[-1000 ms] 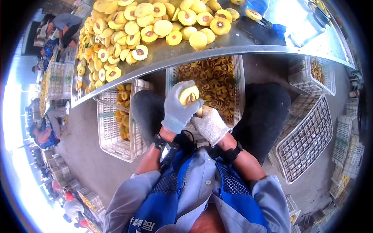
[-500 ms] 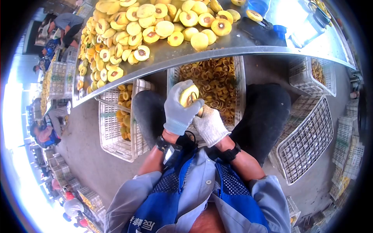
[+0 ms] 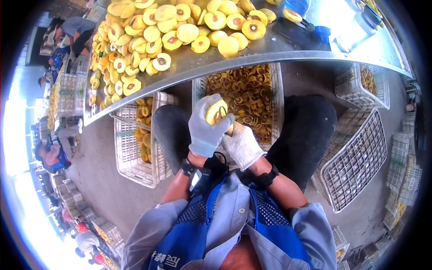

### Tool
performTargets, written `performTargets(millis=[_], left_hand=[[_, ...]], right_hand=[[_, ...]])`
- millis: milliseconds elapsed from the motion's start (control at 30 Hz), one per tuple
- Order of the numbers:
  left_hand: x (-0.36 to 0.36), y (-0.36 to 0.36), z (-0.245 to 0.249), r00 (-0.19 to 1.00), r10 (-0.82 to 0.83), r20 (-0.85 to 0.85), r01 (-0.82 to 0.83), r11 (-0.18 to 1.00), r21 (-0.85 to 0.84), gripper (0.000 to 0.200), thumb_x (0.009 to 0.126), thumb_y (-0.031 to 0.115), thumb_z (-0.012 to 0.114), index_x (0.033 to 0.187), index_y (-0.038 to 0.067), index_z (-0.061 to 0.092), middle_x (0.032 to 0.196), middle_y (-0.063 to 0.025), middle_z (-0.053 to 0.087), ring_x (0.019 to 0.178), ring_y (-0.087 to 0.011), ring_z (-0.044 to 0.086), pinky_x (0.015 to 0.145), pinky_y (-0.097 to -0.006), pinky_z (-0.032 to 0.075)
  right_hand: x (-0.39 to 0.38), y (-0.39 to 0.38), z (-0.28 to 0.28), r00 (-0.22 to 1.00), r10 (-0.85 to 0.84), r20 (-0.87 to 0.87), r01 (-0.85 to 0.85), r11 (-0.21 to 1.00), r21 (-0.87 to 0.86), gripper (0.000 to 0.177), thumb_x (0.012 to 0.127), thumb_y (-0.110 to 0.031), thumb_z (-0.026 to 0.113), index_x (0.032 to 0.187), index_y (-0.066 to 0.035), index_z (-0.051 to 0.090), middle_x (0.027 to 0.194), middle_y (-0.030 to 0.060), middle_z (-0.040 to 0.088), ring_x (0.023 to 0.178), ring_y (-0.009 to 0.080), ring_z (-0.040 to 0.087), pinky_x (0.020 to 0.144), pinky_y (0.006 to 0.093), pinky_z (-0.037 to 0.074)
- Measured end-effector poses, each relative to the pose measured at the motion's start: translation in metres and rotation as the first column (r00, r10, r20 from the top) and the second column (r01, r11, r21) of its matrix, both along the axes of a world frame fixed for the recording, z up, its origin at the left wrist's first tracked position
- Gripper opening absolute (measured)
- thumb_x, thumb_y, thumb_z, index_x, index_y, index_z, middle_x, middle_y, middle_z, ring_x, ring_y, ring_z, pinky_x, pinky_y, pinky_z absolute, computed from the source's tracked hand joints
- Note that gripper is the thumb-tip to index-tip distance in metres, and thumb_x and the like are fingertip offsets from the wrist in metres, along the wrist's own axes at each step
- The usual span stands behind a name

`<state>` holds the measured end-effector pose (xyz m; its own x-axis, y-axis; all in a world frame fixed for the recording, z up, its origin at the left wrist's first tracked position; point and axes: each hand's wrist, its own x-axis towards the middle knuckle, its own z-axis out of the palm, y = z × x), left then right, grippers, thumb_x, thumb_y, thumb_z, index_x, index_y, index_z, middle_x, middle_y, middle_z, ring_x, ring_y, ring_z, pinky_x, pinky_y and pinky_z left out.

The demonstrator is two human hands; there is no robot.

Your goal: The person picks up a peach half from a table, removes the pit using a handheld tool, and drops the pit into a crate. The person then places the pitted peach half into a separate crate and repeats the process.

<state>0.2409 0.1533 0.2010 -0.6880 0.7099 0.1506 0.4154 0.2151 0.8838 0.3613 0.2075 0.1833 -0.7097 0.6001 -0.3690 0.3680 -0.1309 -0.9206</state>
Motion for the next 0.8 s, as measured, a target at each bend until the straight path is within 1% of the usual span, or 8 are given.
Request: performTargets(millis=[100,200,300,400,500,600,700,800], left_hand=[[0.002,0.000,0.006,0.999,-0.001,0.047,0.001,1.000,0.001,0.051,0.072,0.005,0.088,0.120,0.000,0.069,0.124,-0.0127,0.070,0.112,-0.0219,0.069,0.098,-0.0331,0.056],[-0.002,-0.003,0.003,0.999,-0.041,0.002,0.041,0.999,-0.007,0.049,0.073,0.005,0.087,0.118,0.000,0.069,0.123,-0.0125,0.070,0.111,-0.0217,0.069,0.097,-0.0333,0.056],[-0.005,-0.005,0.004,0.995,-0.098,0.019,0.098,0.995,-0.006,0.047,0.074,0.005,0.086,0.118,0.000,0.069,0.120,-0.0127,0.071,0.110,-0.0227,0.069,0.096,-0.0333,0.056],[-0.011,-0.008,0.004,0.989,-0.145,-0.031,0.144,0.989,-0.029,0.044,0.075,0.006,0.085,0.116,0.000,0.070,0.119,-0.0138,0.071,0.108,-0.0243,0.070,0.095,-0.0337,0.056],[-0.012,-0.011,0.004,0.989,-0.147,0.028,0.148,0.988,-0.035,0.043,0.075,0.007,0.085,0.116,0.001,0.071,0.118,-0.0150,0.071,0.107,-0.0257,0.070,0.095,-0.0345,0.056],[-0.012,-0.013,0.003,0.989,-0.145,0.040,0.147,0.988,-0.039,0.043,0.075,0.008,0.085,0.115,0.001,0.071,0.117,-0.0151,0.071,0.106,-0.0258,0.071,0.094,-0.0351,0.056],[-0.009,-0.015,0.000,0.993,-0.113,0.035,0.113,0.994,-0.012,0.043,0.075,0.008,0.084,0.116,0.001,0.071,0.116,-0.0150,0.072,0.106,-0.0262,0.071,0.094,-0.0351,0.056],[-0.014,-0.014,0.002,0.982,-0.186,-0.027,0.185,0.982,-0.044,0.041,0.077,0.009,0.083,0.116,0.002,0.072,0.116,-0.0147,0.072,0.106,-0.0276,0.071,0.094,-0.0350,0.056]], right_hand=[[0.002,-0.001,-0.005,0.995,0.056,-0.078,-0.055,0.998,0.009,0.021,0.090,-0.014,0.069,0.107,-0.002,0.072,0.089,0.0188,0.075,0.081,0.0300,0.074,0.073,0.0396,0.056],[0.002,0.003,0.001,0.991,0.114,-0.073,-0.118,0.991,-0.056,0.020,0.091,-0.016,0.069,0.106,-0.005,0.073,0.089,0.0176,0.075,0.080,0.0299,0.074,0.073,0.0401,0.056],[0.005,0.001,0.002,0.986,0.122,-0.112,-0.129,0.990,-0.056,0.020,0.091,-0.018,0.070,0.106,-0.004,0.073,0.088,0.0166,0.075,0.080,0.0283,0.074,0.073,0.0397,0.056],[0.008,0.004,0.010,0.984,0.161,-0.080,-0.169,0.979,-0.114,0.020,0.092,-0.018,0.071,0.106,-0.004,0.074,0.088,0.0136,0.076,0.080,0.0253,0.073,0.074,0.0385,0.056],[0.010,0.002,0.004,0.975,0.155,-0.158,-0.178,0.974,-0.143,0.020,0.091,-0.018,0.073,0.107,-0.004,0.074,0.089,0.0111,0.077,0.081,0.0224,0.073,0.075,0.0375,0.056],[0.012,0.002,0.000,0.957,0.166,-0.237,-0.196,0.974,-0.110,0.020,0.091,-0.016,0.074,0.107,-0.004,0.075,0.090,0.0099,0.077,0.082,0.0205,0.072,0.076,0.0367,0.056],[0.013,0.008,0.012,0.957,0.253,-0.141,-0.277,0.941,-0.193,0.029,0.094,-0.016,0.070,0.120,-0.005,0.073,0.107,0.0109,0.077,0.099,0.0214,0.072,0.087,0.0360,0.056],[0.012,0.011,0.012,0.952,0.306,-0.013,-0.302,0.930,-0.212,0.030,0.092,-0.018,0.073,0.119,-0.006,0.073,0.106,0.0099,0.077,0.098,0.0211,0.072,0.087,0.0355,0.056]])
